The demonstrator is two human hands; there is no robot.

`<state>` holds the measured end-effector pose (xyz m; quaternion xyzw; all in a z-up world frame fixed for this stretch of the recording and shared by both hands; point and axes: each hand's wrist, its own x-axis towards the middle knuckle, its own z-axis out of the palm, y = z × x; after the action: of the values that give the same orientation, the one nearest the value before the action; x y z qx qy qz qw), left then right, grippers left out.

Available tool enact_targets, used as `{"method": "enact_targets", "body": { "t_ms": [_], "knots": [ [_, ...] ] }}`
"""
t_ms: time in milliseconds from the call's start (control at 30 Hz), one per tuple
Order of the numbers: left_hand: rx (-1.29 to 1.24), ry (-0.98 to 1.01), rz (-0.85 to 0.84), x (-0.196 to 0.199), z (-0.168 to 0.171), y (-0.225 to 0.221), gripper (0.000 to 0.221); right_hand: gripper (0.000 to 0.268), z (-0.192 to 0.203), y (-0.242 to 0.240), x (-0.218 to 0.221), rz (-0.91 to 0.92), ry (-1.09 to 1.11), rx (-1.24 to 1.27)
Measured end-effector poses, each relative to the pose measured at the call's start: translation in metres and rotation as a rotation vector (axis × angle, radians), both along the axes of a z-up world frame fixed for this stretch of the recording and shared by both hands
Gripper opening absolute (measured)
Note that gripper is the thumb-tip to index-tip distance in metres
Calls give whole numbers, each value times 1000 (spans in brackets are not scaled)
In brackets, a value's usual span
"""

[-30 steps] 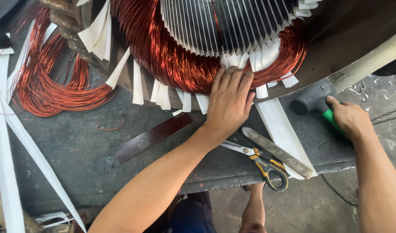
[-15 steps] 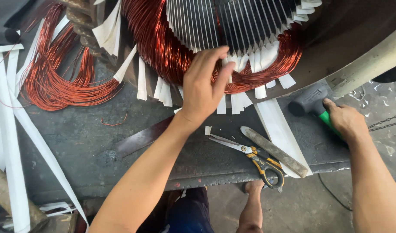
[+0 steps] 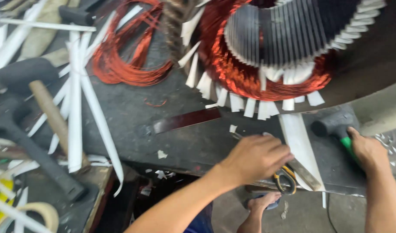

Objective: Inserting insulation strips into the slots of an electric motor stator during a rewind process

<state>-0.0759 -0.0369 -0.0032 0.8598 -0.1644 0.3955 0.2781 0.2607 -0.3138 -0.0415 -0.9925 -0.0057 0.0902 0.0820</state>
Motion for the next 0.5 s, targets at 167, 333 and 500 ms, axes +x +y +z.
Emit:
{"method": "enact_targets", "body": {
  "t_ms": [167, 333, 500],
  "knots": [
    [-73, -76, 134, -66, -27, -16, 25, 67, -99, -65, 108, 229, -89, 39],
    [-42, -66, 249, -99, -41, -10, 23, 124, -304, 81, -93, 159, 28, -565],
    [-21, -28, 332, -112, -56, -2, 24, 194, -450, 36, -236, 73, 104, -1166]
  ]
}}
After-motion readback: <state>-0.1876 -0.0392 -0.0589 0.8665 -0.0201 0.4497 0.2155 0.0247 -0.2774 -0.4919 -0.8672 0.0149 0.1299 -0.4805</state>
